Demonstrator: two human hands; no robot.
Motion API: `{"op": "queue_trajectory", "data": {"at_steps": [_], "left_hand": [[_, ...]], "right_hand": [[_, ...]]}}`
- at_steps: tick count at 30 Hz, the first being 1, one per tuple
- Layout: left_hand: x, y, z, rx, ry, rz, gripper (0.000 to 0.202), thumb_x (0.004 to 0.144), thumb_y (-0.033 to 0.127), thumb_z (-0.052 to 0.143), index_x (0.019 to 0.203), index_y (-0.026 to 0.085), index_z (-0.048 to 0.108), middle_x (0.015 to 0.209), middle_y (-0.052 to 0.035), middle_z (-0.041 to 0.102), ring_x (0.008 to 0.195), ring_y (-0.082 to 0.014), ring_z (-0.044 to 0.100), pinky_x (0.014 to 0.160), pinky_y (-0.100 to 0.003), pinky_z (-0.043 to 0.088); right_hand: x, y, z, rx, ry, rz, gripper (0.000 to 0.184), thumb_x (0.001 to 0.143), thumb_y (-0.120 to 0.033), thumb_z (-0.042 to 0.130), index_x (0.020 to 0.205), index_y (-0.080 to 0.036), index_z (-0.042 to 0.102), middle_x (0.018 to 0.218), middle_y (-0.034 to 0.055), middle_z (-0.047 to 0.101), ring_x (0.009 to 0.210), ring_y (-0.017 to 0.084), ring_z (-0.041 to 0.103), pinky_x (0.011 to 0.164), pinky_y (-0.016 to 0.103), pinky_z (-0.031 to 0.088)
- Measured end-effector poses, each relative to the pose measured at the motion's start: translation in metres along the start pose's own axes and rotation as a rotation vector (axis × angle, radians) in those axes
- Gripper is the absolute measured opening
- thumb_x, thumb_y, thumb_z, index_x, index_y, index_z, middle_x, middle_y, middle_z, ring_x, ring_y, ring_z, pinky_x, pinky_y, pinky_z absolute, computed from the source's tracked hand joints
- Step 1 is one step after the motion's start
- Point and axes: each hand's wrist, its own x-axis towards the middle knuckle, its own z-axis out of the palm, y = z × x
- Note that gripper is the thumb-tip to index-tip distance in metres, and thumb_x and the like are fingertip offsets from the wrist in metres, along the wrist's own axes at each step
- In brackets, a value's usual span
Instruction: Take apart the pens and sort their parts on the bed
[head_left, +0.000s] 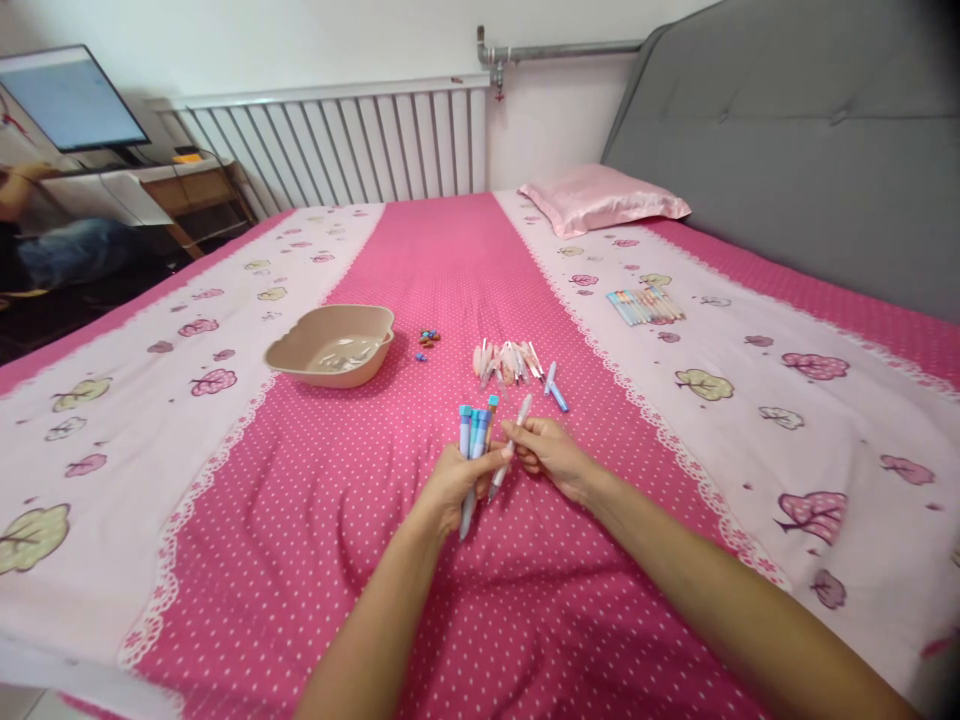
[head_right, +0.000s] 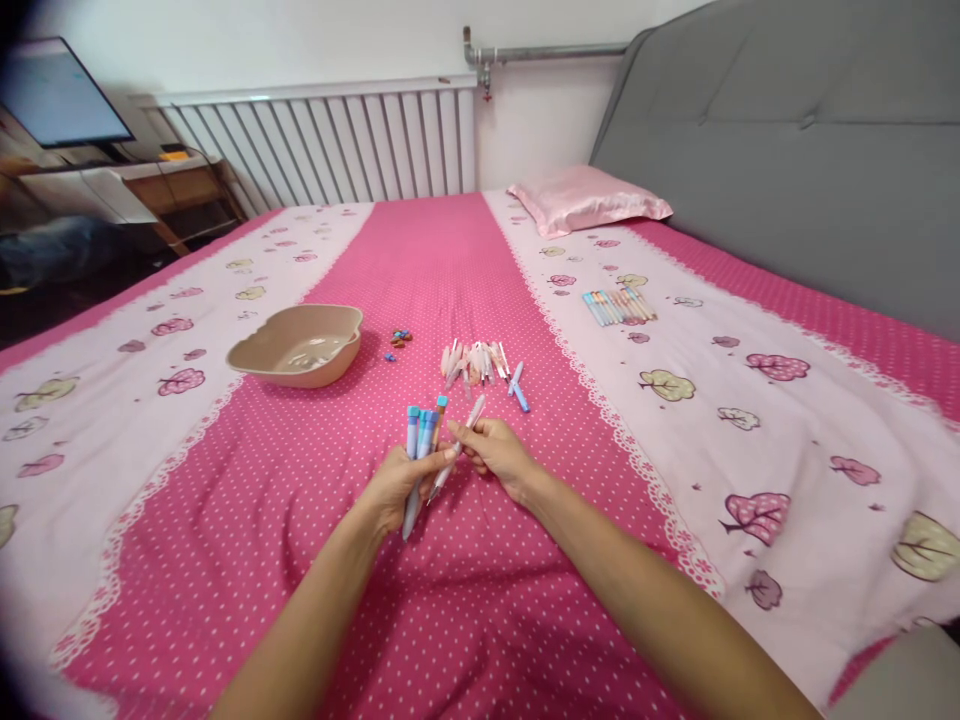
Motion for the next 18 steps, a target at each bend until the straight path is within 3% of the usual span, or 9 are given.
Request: {"op": "queue_trajectory", "data": {"at_steps": [7, 11, 18], "left_hand": [[0.001, 0.0, -0.002, -0.052, -0.095, -0.031, 0.017, 0.066, 0.022, 0.071, 0.06, 0.01, 0.06, 0.038, 0.0029, 0.047, 0.031, -0.0022, 0.033, 0.034, -0.015, 0.024], [-0.002, 0.006, -0.003, -0.205, -0.121, -0.131, 0.008, 0.07, 0.015, 0.066, 0.068, 0.008, 0.063, 0.052, -0.0035, 0.06, 0.032, 0.0001, 0.033, 0.033, -0.012, 0.024], [-0.001, 0.011, -0.005, -0.395, -0.207, -0.252, 0.014, 0.08, 0.015, 0.055, 0.081, 0.005, 0.064, 0.055, -0.0047, 0.06, 0.033, -0.0006, 0.037, 0.032, -0.01, 0.029]], "right_hand": [[-0.001, -0.003, 0.003, -0.001, -0.03, -0.038, 0.038, 0.06, -0.047, 0.072, 0.063, -0.015, 0.051, 0.044, -0.0088, 0.041, 0.037, 0.002, 0.029, 0.037, 0.017, 0.017], [-0.005, -0.009, 0.006, 0.098, -0.077, -0.054, 0.036, 0.057, -0.044, 0.075, 0.064, -0.016, 0.054, 0.05, -0.0058, 0.049, 0.042, 0.003, 0.035, 0.041, 0.017, 0.023], [-0.006, -0.013, 0.005, 0.231, -0.119, -0.07, 0.023, 0.066, -0.033, 0.072, 0.071, -0.016, 0.058, 0.06, -0.0037, 0.053, 0.054, 0.006, 0.047, 0.055, 0.019, 0.039]]}}
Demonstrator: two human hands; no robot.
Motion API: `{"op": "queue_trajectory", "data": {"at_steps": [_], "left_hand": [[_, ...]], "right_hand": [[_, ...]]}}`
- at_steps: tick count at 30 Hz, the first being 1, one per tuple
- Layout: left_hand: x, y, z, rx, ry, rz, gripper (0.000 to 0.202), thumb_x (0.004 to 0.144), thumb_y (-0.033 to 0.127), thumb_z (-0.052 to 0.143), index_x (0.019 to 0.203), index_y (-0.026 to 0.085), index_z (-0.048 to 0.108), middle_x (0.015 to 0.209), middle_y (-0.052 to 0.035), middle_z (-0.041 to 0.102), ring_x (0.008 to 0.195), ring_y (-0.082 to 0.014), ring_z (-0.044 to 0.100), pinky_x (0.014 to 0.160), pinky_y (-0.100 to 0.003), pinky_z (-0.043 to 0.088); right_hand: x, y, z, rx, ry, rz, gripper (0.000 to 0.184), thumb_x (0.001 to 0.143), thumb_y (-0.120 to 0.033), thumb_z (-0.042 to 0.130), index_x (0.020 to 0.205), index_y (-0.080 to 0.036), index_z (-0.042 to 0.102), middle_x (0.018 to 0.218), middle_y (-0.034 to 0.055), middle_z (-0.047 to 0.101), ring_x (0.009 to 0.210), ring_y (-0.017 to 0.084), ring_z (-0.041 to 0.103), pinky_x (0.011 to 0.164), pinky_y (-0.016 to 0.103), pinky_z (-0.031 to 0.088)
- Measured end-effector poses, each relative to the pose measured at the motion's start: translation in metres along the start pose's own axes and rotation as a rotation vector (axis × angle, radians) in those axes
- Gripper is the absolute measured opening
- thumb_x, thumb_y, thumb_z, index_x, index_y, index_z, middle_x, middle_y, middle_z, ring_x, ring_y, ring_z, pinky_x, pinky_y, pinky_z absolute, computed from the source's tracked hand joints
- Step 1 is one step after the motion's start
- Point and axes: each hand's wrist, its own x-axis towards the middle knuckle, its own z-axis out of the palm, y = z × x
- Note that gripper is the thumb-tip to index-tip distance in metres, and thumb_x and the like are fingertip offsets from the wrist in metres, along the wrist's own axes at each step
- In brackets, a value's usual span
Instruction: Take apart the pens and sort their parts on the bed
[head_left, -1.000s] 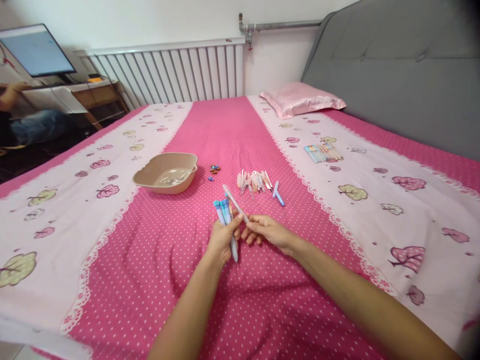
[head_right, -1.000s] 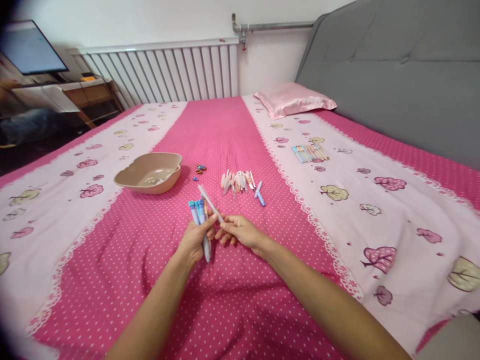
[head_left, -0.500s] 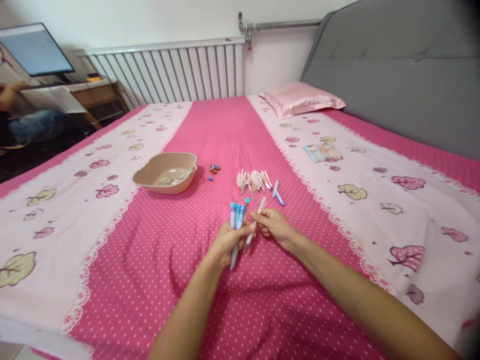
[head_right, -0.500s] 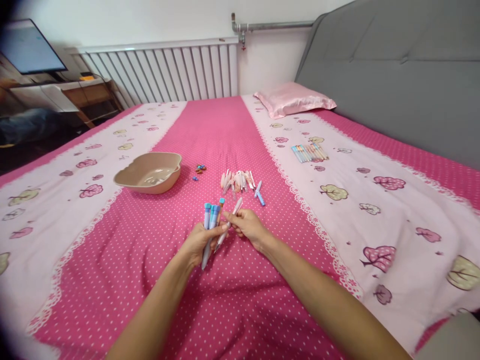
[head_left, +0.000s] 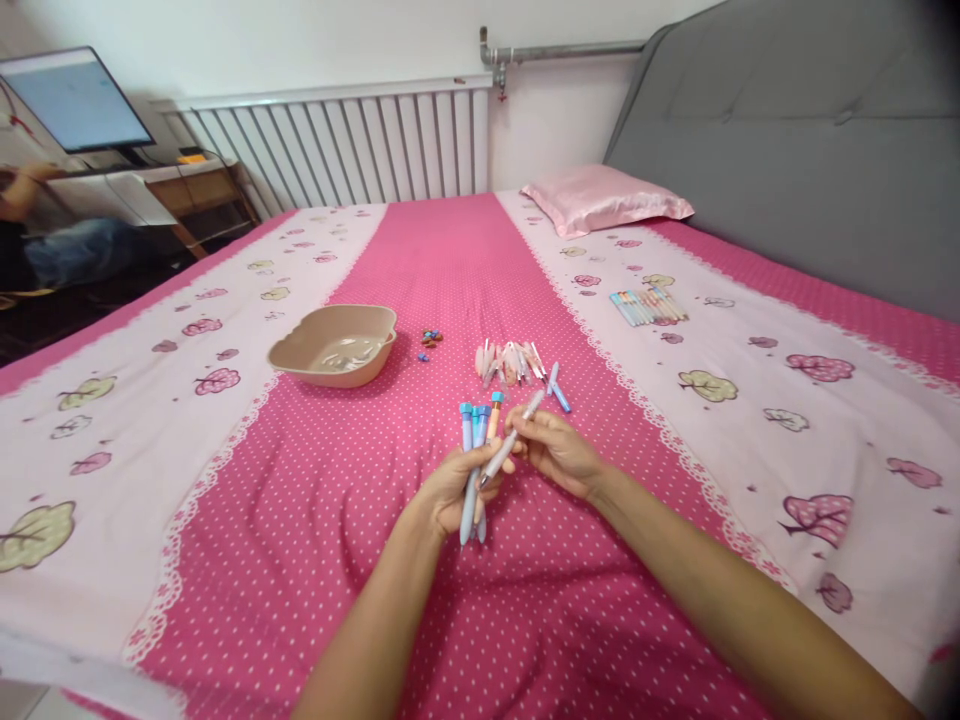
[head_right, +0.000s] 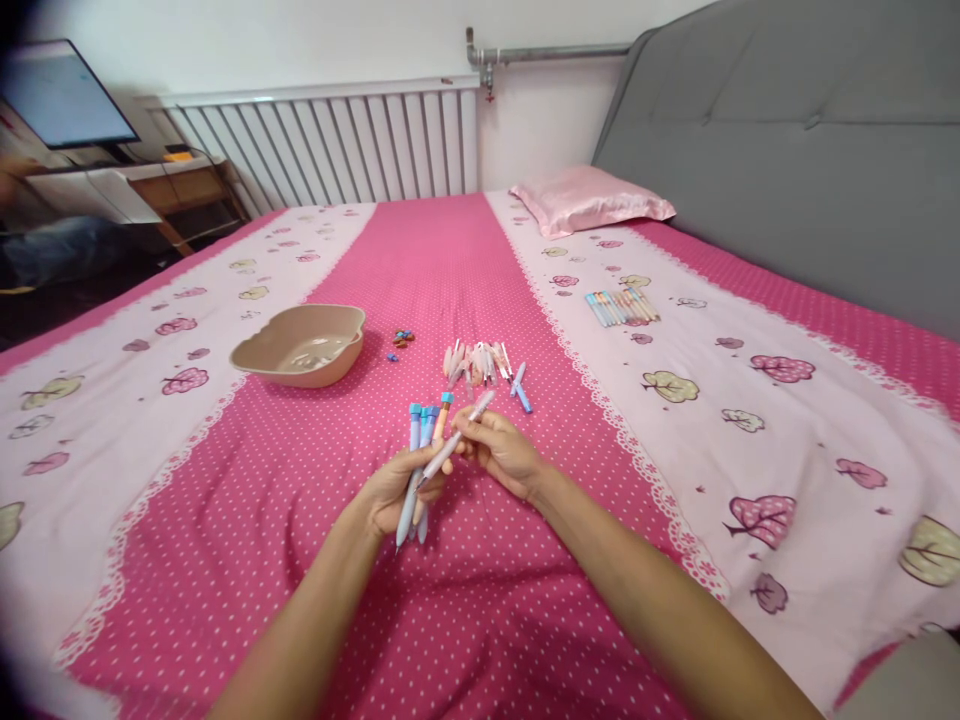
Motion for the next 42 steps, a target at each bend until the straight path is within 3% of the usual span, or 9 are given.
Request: {"op": "queue_trajectory", "data": {"at_steps": [4, 8, 12, 16, 23, 26, 32, 35, 42], "left_hand": [[0.002, 0.0, -0.003, -0.018, 0.021, 0.023, 0.016, 0.082, 0.014, 0.053, 0.083, 0.003, 0.065, 0.053, -0.0051, 0.06, 0.031, -0.001, 0.037, 0.031, -0.011, 0.03], [0.004, -0.002, -0.002, 0.064, 0.103, 0.082, 0.012, 0.078, 0.015, 0.058, 0.081, 0.005, 0.065, 0.052, -0.0045, 0.061, 0.03, -0.0009, 0.036, 0.03, -0.011, 0.03], [0.005, -0.005, 0.0, 0.132, 0.157, 0.13, 0.008, 0.075, 0.015, 0.062, 0.077, 0.007, 0.064, 0.053, -0.0043, 0.063, 0.029, -0.0002, 0.035, 0.029, -0.011, 0.028], [0.005, -0.007, 0.001, 0.156, 0.167, 0.123, 0.008, 0.074, 0.015, 0.064, 0.076, 0.007, 0.064, 0.054, -0.0052, 0.063, 0.03, 0.0, 0.036, 0.03, -0.01, 0.027], [0.007, -0.006, 0.0, 0.165, 0.18, 0.119, 0.009, 0.076, 0.016, 0.062, 0.077, 0.008, 0.064, 0.053, -0.0037, 0.063, 0.029, -0.0002, 0.034, 0.03, -0.011, 0.028], [0.007, -0.006, -0.001, 0.175, 0.175, 0.114, 0.009, 0.075, 0.016, 0.063, 0.078, 0.007, 0.064, 0.054, -0.0042, 0.063, 0.03, -0.0003, 0.035, 0.03, -0.011, 0.027], [0.006, -0.008, -0.002, 0.196, 0.15, 0.124, 0.009, 0.072, 0.016, 0.066, 0.075, 0.008, 0.062, 0.054, -0.0033, 0.062, 0.031, 0.0012, 0.035, 0.031, -0.009, 0.025], [0.006, -0.008, -0.002, 0.197, 0.145, 0.114, 0.009, 0.072, 0.016, 0.066, 0.074, 0.008, 0.062, 0.052, -0.0028, 0.061, 0.032, 0.0011, 0.035, 0.031, -0.009, 0.027], [0.006, -0.006, -0.002, 0.196, 0.137, 0.093, 0.006, 0.076, 0.013, 0.062, 0.077, 0.008, 0.061, 0.056, -0.005, 0.064, 0.031, 0.0004, 0.037, 0.03, -0.009, 0.028]], "right_hand": [[0.002, -0.003, -0.002, 0.037, 0.034, -0.017, 0.019, 0.065, -0.019, 0.07, 0.079, -0.017, 0.058, 0.071, -0.0015, 0.059, 0.061, 0.008, 0.053, 0.063, 0.022, 0.044], [0.003, -0.006, -0.004, 0.09, 0.067, -0.007, 0.035, 0.059, -0.008, 0.066, 0.091, -0.018, 0.058, 0.085, 0.0022, 0.065, 0.065, 0.012, 0.058, 0.065, 0.026, 0.047], [0.005, 0.001, -0.006, 0.118, 0.114, 0.041, 0.014, 0.065, -0.019, 0.066, 0.077, -0.017, 0.059, 0.076, 0.0016, 0.065, 0.063, 0.01, 0.058, 0.063, 0.024, 0.048], [0.006, 0.01, -0.009, 0.012, 0.159, 0.078, 0.021, 0.066, -0.031, 0.072, 0.067, -0.015, 0.057, 0.056, -0.0022, 0.058, 0.049, 0.007, 0.052, 0.052, 0.019, 0.045], [0.006, -0.005, -0.014, 0.109, 0.101, 0.086, 0.032, 0.064, -0.007, 0.067, 0.094, -0.016, 0.062, 0.081, 0.0021, 0.068, 0.065, 0.01, 0.062, 0.06, 0.02, 0.05], [0.004, -0.012, -0.012, 0.168, 0.091, 0.097, 0.035, 0.061, 0.001, 0.059, 0.092, -0.016, 0.062, 0.087, 0.0035, 0.068, 0.078, 0.012, 0.064, 0.067, 0.021, 0.051], [0.003, -0.004, -0.009, 0.064, 0.132, 0.154, 0.01, 0.073, -0.023, 0.066, 0.073, -0.014, 0.061, 0.064, 0.0012, 0.064, 0.056, 0.008, 0.058, 0.054, 0.018, 0.049], [0.005, 0.001, -0.011, -0.005, 0.167, 0.118, 0.013, 0.067, -0.018, 0.072, 0.067, -0.013, 0.059, 0.056, -0.0013, 0.061, 0.048, 0.005, 0.055, 0.048, 0.014, 0.045], [0.011, -0.018, -0.022, 0.165, 0.264, 0.005, 0.019, 0.073, -0.004, 0.058, 0.087, -0.015, 0.063, 0.08, 0.0017, 0.068, 0.066, 0.007, 0.063, 0.059, 0.015, 0.051]]}}
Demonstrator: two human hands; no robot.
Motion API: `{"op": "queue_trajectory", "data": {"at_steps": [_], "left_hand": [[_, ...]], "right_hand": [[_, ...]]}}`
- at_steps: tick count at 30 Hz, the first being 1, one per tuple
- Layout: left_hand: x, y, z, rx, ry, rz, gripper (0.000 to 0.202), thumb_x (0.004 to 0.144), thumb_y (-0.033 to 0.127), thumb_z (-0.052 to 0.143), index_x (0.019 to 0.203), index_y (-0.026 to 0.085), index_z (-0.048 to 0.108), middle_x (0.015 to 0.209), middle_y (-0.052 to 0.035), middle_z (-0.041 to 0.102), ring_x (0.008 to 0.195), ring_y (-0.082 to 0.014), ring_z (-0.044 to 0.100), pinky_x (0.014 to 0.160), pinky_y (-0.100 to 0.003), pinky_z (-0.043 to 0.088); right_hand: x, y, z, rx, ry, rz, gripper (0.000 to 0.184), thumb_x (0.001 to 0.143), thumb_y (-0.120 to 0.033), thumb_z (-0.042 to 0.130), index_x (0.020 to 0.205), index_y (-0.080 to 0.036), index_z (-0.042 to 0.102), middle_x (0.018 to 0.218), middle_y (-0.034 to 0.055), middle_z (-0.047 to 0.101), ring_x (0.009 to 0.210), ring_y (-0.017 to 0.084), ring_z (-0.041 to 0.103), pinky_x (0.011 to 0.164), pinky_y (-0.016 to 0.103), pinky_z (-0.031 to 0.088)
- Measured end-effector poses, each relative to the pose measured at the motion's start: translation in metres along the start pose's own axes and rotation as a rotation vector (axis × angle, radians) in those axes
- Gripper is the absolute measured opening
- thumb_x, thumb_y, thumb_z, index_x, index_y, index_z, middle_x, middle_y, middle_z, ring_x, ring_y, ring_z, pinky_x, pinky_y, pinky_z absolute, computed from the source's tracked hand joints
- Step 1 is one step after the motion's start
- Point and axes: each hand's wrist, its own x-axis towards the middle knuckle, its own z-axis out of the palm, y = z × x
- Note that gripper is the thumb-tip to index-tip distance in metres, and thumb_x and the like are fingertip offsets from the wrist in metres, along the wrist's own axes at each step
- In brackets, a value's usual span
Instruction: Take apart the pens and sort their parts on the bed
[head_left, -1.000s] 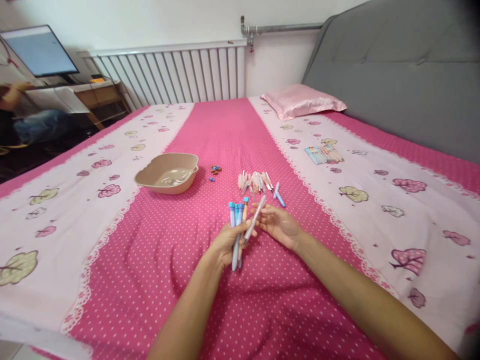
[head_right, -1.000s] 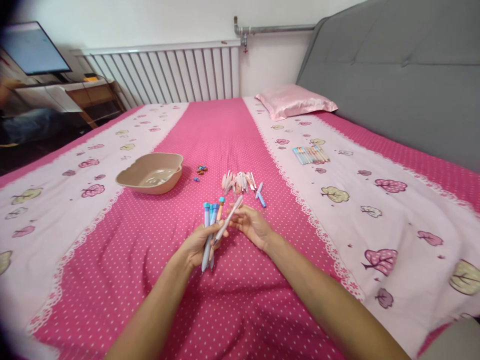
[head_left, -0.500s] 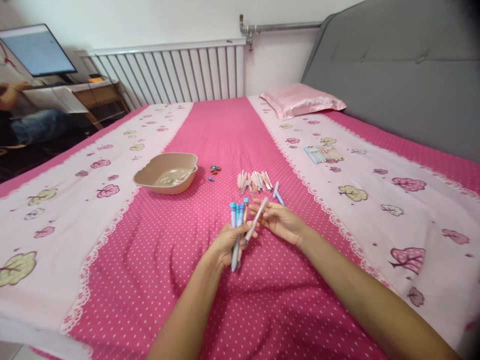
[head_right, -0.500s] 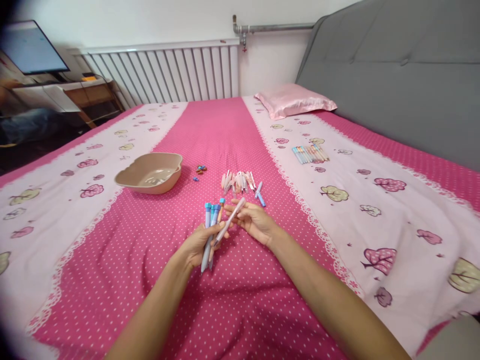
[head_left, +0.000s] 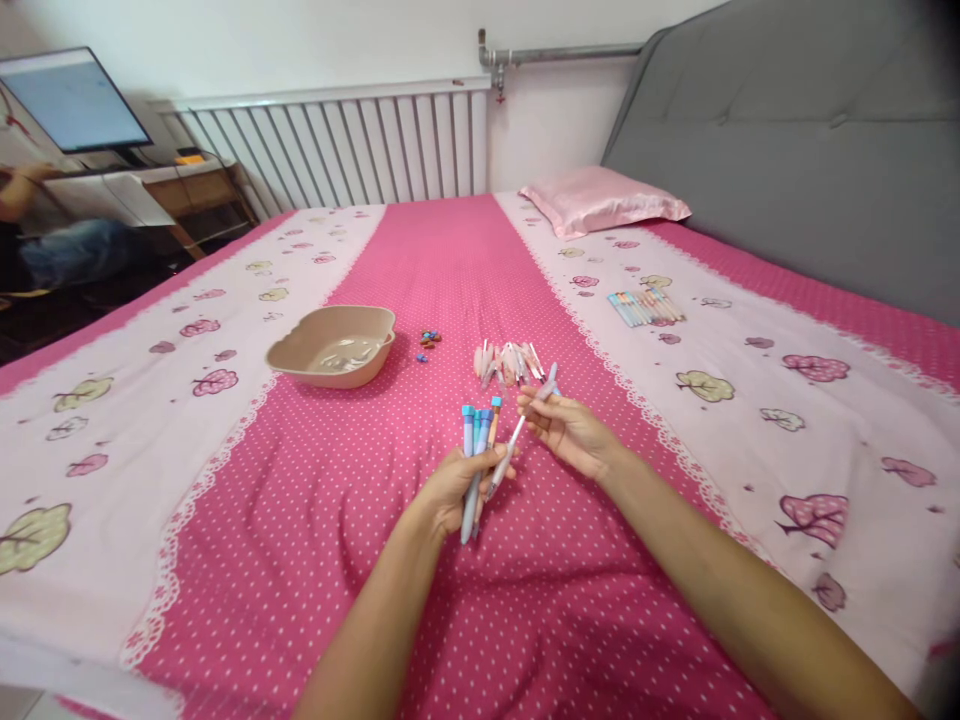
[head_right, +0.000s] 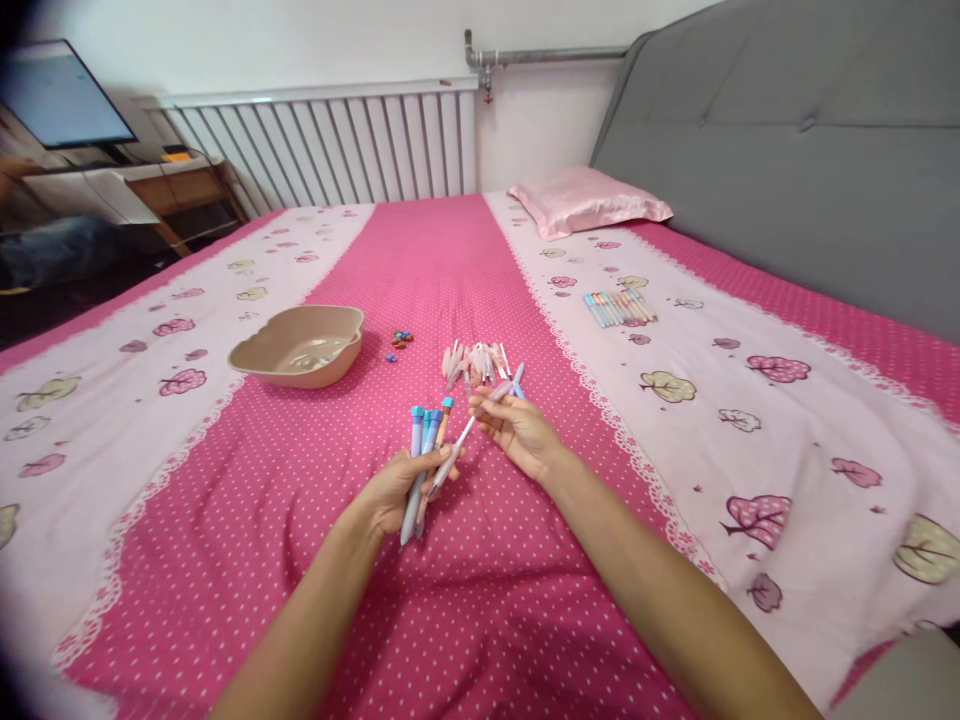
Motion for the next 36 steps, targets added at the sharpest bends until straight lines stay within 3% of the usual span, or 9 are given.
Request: {"op": "queue_trajectory", "data": {"at_steps": [3, 6, 9, 12, 22, 26, 29, 31, 36], "left_hand": [[0.0, 0.0, -0.001, -0.002, -0.007, -0.009, 0.008, 0.075, 0.015, 0.063, 0.076, 0.007, 0.062, 0.055, -0.005, 0.063, 0.03, 0.0005, 0.037, 0.03, -0.009, 0.028], [0.0, 0.0, -0.001, -0.008, -0.015, -0.011, 0.009, 0.075, 0.015, 0.062, 0.079, 0.007, 0.063, 0.055, -0.0047, 0.063, 0.031, 0.0003, 0.038, 0.03, -0.009, 0.028], [0.0, 0.001, 0.0, -0.01, -0.012, 0.002, 0.008, 0.076, 0.013, 0.061, 0.08, 0.006, 0.063, 0.055, -0.005, 0.064, 0.03, 0.0004, 0.037, 0.03, -0.009, 0.028], [-0.001, 0.002, 0.001, -0.021, 0.001, 0.002, 0.006, 0.078, 0.011, 0.058, 0.078, 0.007, 0.063, 0.054, -0.005, 0.063, 0.03, 0.0, 0.037, 0.03, -0.009, 0.028], [0.0, -0.001, 0.001, -0.053, 0.035, -0.008, 0.007, 0.076, 0.012, 0.061, 0.074, 0.005, 0.062, 0.057, -0.008, 0.064, 0.03, 0.0001, 0.036, 0.03, -0.01, 0.029], [0.004, 0.0, 0.0, -0.114, 0.122, 0.042, 0.008, 0.08, 0.013, 0.057, 0.074, 0.007, 0.059, 0.06, -0.0076, 0.064, 0.033, 0.0004, 0.038, 0.031, -0.009, 0.03], [0.005, 0.002, 0.001, -0.153, 0.188, 0.071, 0.008, 0.08, 0.012, 0.057, 0.073, 0.009, 0.056, 0.062, -0.0071, 0.064, 0.034, 0.0, 0.041, 0.031, -0.008, 0.032], [0.004, 0.003, 0.002, -0.171, 0.214, 0.081, 0.006, 0.078, 0.01, 0.058, 0.074, 0.01, 0.055, 0.06, -0.0051, 0.063, 0.034, -0.0005, 0.041, 0.031, -0.009, 0.032], [0.004, 0.002, 0.003, -0.195, 0.241, 0.104, 0.009, 0.074, 0.01, 0.063, 0.071, 0.012, 0.054, 0.041, 0.0052, 0.047, 0.031, -0.0023, 0.04, 0.031, -0.009, 0.031]], "right_hand": [[0.003, -0.01, -0.006, 0.097, 0.081, -0.049, 0.015, 0.075, -0.005, 0.05, 0.079, -0.017, 0.059, 0.066, -0.0006, 0.064, 0.064, 0.008, 0.062, 0.061, 0.017, 0.052], [0.001, -0.013, -0.009, 0.098, 0.095, -0.01, 0.012, 0.075, -0.009, 0.046, 0.07, -0.017, 0.053, 0.045, -0.0069, 0.045, 0.041, 0.005, 0.047, 0.041, 0.014, 0.043], [-0.006, -0.005, -0.004, 0.004, 0.004, 0.142, 0.003, 0.074, -0.015, 0.055, 0.071, -0.014, 0.054, 0.043, -0.0096, 0.035, 0.031, 0.002, 0.028, 0.028, 0.012, 0.023], [-0.011, 0.008, 0.004, -0.18, -0.138, 0.235, 0.017, 0.069, -0.022, 0.068, 0.07, -0.013, 0.054, 0.044, -0.0112, 0.033, 0.032, 0.0, 0.021, 0.028, 0.011, 0.013], [0.014, -0.021, -0.028, -0.148, 0.165, -0.16, 0.01, 0.078, -0.026, 0.061, 0.076, -0.017, 0.056, 0.065, -0.0024, 0.06, 0.035, 0.001, 0.023, 0.029, 0.011, 0.021], [0.014, -0.02, -0.024, -0.236, 0.254, -0.253, 0.013, 0.081, -0.027, 0.056, 0.074, -0.016, 0.054, 0.088, 0.0043, 0.067, 0.037, 0.001, 0.027, 0.034, 0.014, 0.032], [0.008, -0.015, -0.015, -0.366, 0.301, -0.302, 0.011, 0.085, -0.026, 0.051, 0.082, -0.017, 0.057, 0.083, 0.0026, 0.066, 0.038, 0.002, 0.028, 0.034, 0.014, 0.031], [0.002, -0.01, -0.009, -0.467, 0.236, -0.22, 0.012, 0.086, -0.025, 0.049, 0.088, -0.017, 0.058, 0.075, 0.0014, 0.064, 0.037, 0.003, 0.03, 0.033, 0.014, 0.029], [-0.01, 0.018, 0.004, -0.642, -0.229, 0.156, 0.023, 0.083, -0.035, 0.052, 0.08, -0.014, 0.06, 0.073, 0.0024, 0.063, 0.036, 0.001, 0.028, 0.033, 0.014, 0.028]]}}
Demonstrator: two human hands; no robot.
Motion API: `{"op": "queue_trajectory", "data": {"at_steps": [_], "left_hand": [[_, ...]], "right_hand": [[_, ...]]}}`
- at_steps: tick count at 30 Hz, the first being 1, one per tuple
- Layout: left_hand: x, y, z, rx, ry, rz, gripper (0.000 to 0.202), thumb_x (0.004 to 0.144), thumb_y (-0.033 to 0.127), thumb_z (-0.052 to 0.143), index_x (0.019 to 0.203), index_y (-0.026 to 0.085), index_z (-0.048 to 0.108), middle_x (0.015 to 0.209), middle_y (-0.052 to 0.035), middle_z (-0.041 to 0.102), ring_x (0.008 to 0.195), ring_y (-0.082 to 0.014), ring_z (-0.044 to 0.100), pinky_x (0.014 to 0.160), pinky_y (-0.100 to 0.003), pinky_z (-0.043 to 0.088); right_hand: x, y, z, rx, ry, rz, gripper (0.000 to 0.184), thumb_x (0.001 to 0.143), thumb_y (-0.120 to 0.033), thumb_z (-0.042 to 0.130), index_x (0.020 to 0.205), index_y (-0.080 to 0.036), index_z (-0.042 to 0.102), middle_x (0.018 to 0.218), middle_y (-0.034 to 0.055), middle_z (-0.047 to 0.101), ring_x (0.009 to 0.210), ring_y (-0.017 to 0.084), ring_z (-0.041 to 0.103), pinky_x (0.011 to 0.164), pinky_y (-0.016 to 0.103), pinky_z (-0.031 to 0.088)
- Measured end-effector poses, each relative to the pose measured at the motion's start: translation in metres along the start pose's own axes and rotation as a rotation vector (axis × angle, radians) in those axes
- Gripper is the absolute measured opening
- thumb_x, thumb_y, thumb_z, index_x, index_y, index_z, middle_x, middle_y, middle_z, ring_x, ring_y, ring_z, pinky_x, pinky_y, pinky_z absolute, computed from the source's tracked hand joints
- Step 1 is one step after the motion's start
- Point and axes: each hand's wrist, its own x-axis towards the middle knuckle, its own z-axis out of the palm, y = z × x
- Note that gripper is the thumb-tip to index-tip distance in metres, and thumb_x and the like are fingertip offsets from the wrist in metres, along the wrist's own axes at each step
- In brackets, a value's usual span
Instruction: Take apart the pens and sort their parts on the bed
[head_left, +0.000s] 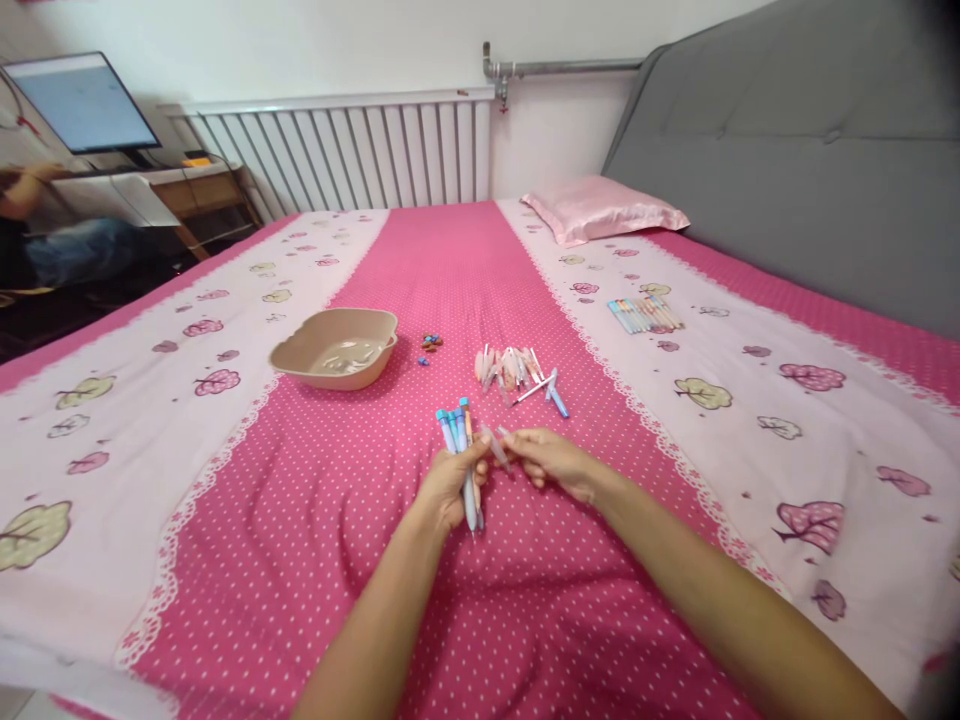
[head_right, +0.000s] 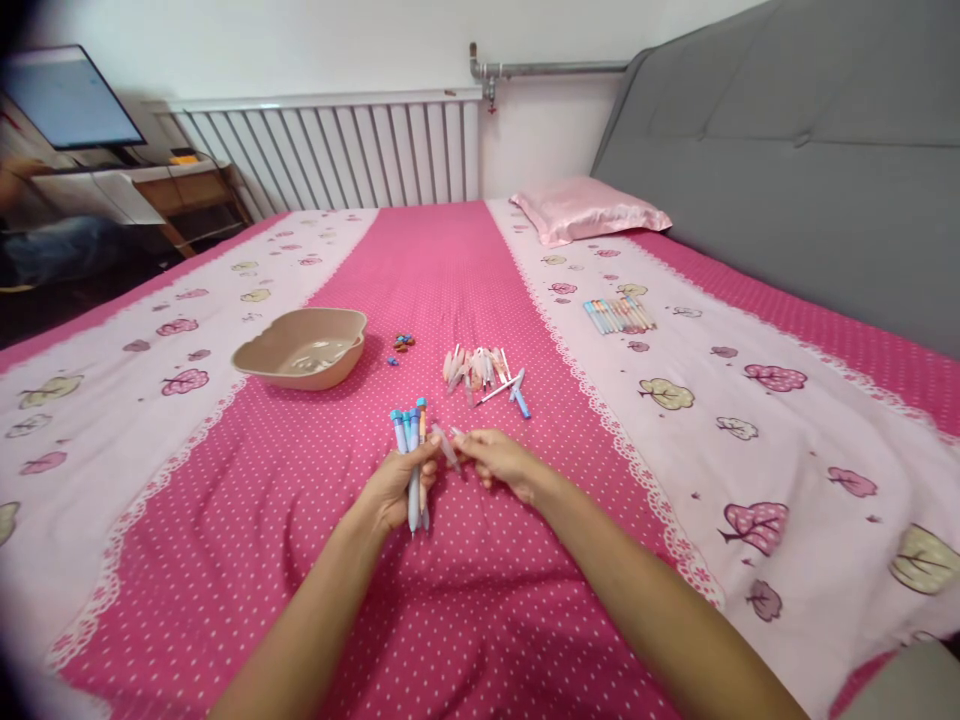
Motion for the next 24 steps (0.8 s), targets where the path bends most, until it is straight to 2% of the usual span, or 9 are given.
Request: {"op": "queue_trajectory", "data": {"at_steps": [5, 9, 12, 14, 16, 18, 20, 22, 24], "left_hand": [[0.003, -0.003, -0.001, -0.014, 0.013, 0.034, 0.01, 0.071, 0.01, 0.067, 0.076, 0.01, 0.058, 0.044, 0.0059, 0.049, 0.032, -0.0012, 0.04, 0.033, -0.009, 0.033], [0.002, -0.001, 0.0, -0.018, 0.017, 0.023, 0.017, 0.072, 0.005, 0.063, 0.089, 0.01, 0.059, 0.062, 0.0006, 0.062, 0.035, -0.0006, 0.044, 0.034, -0.009, 0.036], [-0.002, 0.001, 0.001, -0.014, 0.005, -0.002, 0.015, 0.075, 0.008, 0.061, 0.09, 0.01, 0.059, 0.072, -0.0039, 0.066, 0.037, -0.0021, 0.047, 0.033, -0.011, 0.038], [-0.004, 0.002, 0.001, -0.013, -0.019, -0.022, 0.013, 0.078, 0.008, 0.058, 0.091, 0.008, 0.059, 0.074, -0.0065, 0.067, 0.039, -0.0039, 0.05, 0.035, -0.013, 0.04], [-0.006, 0.002, 0.002, -0.012, -0.086, -0.037, 0.014, 0.08, 0.008, 0.054, 0.092, 0.007, 0.059, 0.074, -0.0083, 0.068, 0.042, -0.0053, 0.052, 0.039, -0.014, 0.043], [-0.008, 0.002, 0.002, 0.005, -0.191, -0.055, 0.015, 0.081, 0.006, 0.051, 0.093, 0.007, 0.06, 0.074, -0.0091, 0.068, 0.045, -0.006, 0.054, 0.043, -0.015, 0.045], [-0.01, 0.001, 0.002, 0.041, -0.298, -0.103, 0.016, 0.082, 0.007, 0.049, 0.092, 0.006, 0.061, 0.072, -0.0101, 0.068, 0.045, -0.0065, 0.055, 0.043, -0.014, 0.045], [-0.011, 0.001, 0.003, 0.073, -0.357, -0.174, 0.017, 0.083, 0.008, 0.047, 0.089, 0.005, 0.062, 0.071, -0.0119, 0.068, 0.045, -0.0075, 0.056, 0.042, -0.014, 0.044], [-0.011, 0.001, 0.004, 0.073, -0.353, -0.228, 0.02, 0.084, 0.009, 0.043, 0.086, 0.002, 0.062, 0.069, -0.0144, 0.068, 0.048, -0.0097, 0.06, 0.045, -0.015, 0.047]], "right_hand": [[0.002, 0.01, 0.007, 0.029, -0.112, -0.01, 0.028, 0.074, -0.043, 0.061, 0.077, -0.015, 0.056, 0.059, -0.0048, 0.052, 0.036, 0.002, 0.029, 0.034, 0.014, 0.027], [0.01, 0.005, -0.011, -0.043, 0.216, -0.095, 0.026, 0.075, -0.044, 0.057, 0.079, -0.018, 0.056, 0.058, -0.0027, 0.052, 0.041, 0.007, 0.039, 0.04, 0.02, 0.036], [0.015, 0.001, -0.026, -0.192, 0.434, -0.279, 0.028, 0.075, -0.04, 0.058, 0.096, -0.022, 0.056, 0.092, 0.007, 0.062, 0.081, 0.019, 0.057, 0.069, 0.031, 0.047], [0.015, -0.001, -0.029, -0.412, 0.595, -0.455, 0.037, 0.073, -0.038, 0.06, 0.105, -0.021, 0.056, 0.116, 0.0114, 0.057, 0.111, 0.027, 0.047, 0.089, 0.041, 0.04], [0.011, -0.002, -0.026, -0.562, 0.665, -0.561, 0.039, 0.074, -0.041, 0.058, 0.107, -0.02, 0.058, 0.12, 0.0129, 0.055, 0.117, 0.03, 0.043, 0.094, 0.045, 0.034], [0.007, -0.002, -0.017, -0.492, 0.548, -0.528, 0.035, 0.076, -0.046, 0.055, 0.1, -0.02, 0.061, 0.106, 0.0114, 0.062, 0.101, 0.026, 0.055, 0.088, 0.041, 0.04], [0.003, -0.001, -0.005, -0.283, 0.293, -0.402, 0.035, 0.077, -0.052, 0.053, 0.086, -0.019, 0.062, 0.075, 0.0056, 0.064, 0.073, 0.02, 0.061, 0.071, 0.035, 0.047], [0.001, 0.002, 0.005, -0.061, 0.052, -0.259, 0.039, 0.075, -0.056, 0.053, 0.076, -0.018, 0.058, 0.05, -0.0028, 0.051, 0.051, 0.015, 0.055, 0.055, 0.029, 0.045], [0.001, 0.003, 0.01, 0.066, 0.01, -0.188, 0.039, 0.07, -0.055, 0.06, 0.071, -0.017, 0.056, 0.045, -0.0065, 0.045, 0.043, 0.011, 0.048, 0.047, 0.024, 0.04]]}}
